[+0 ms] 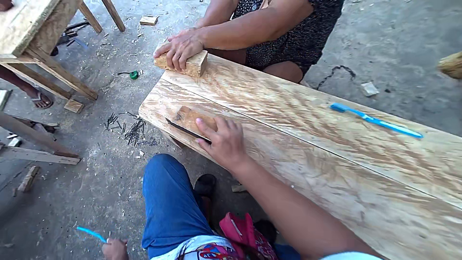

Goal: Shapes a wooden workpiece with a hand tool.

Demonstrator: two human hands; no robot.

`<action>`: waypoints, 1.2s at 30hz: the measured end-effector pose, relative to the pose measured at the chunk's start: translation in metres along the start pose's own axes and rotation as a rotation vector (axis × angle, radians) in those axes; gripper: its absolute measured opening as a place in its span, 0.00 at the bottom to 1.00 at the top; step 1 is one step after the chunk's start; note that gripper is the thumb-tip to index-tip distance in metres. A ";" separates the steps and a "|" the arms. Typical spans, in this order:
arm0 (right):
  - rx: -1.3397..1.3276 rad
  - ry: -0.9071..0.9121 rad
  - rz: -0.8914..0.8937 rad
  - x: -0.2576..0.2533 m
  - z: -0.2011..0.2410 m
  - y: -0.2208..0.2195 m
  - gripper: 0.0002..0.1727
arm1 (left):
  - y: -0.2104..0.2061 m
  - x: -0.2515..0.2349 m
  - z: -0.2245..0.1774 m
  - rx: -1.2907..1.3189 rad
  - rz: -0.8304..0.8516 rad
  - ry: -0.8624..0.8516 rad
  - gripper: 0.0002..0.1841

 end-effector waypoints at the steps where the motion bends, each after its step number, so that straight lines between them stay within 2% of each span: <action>1: -0.023 0.015 0.032 -0.020 0.017 -0.012 0.28 | -0.029 0.001 -0.021 0.161 0.041 0.018 0.29; 3: -0.043 0.038 0.168 -0.055 0.045 -0.035 0.30 | -0.079 0.016 -0.102 0.332 0.149 -0.038 0.30; 6: -0.059 0.036 0.361 -0.078 0.063 -0.045 0.33 | -0.125 0.060 -0.255 0.410 0.333 -0.280 0.29; 9: -0.054 -0.007 0.329 -0.052 0.051 -0.027 0.33 | -0.152 0.095 -0.364 0.661 0.420 -0.404 0.29; 12: -0.023 -0.068 0.231 0.007 0.020 0.002 0.33 | -0.170 0.136 -0.428 0.951 0.493 -0.362 0.29; 15: 0.043 -0.089 0.127 0.049 0.000 0.021 0.29 | -0.180 0.168 -0.436 1.159 0.511 -0.304 0.28; 18: 0.119 -0.088 0.062 0.043 0.010 0.020 0.28 | -0.185 0.184 -0.402 1.211 0.500 -0.227 0.29; 20: 0.109 -0.105 0.081 0.021 0.025 0.010 0.29 | -0.191 0.195 -0.380 1.218 0.512 -0.183 0.30; 22: 0.080 -0.114 0.182 -0.012 0.042 -0.007 0.31 | -0.196 0.208 -0.369 1.245 0.530 -0.150 0.29; 25: 0.023 -0.091 0.275 -0.064 0.067 -0.036 0.32 | -0.195 0.220 -0.366 1.209 0.601 -0.199 0.29; 29: -0.008 -0.057 0.382 -0.103 0.080 -0.054 0.33 | -0.184 0.213 -0.376 1.108 0.567 -0.260 0.28; 32: -0.029 -0.081 0.376 -0.077 0.072 -0.037 0.34 | -0.174 0.193 -0.399 1.104 0.516 -0.285 0.28; 36: 0.020 -0.097 0.262 0.008 0.042 0.001 0.34 | -0.174 0.172 -0.429 1.181 0.533 -0.243 0.28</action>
Point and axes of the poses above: each hand's wrist, its own x-axis away from the middle knuckle, its own y-axis out of the back of the hand, z = x × y, the point moved 8 cm from there along -x, towards the middle knuckle, and after that the axes turned 12 degrees about x, right-handed, at the moved point
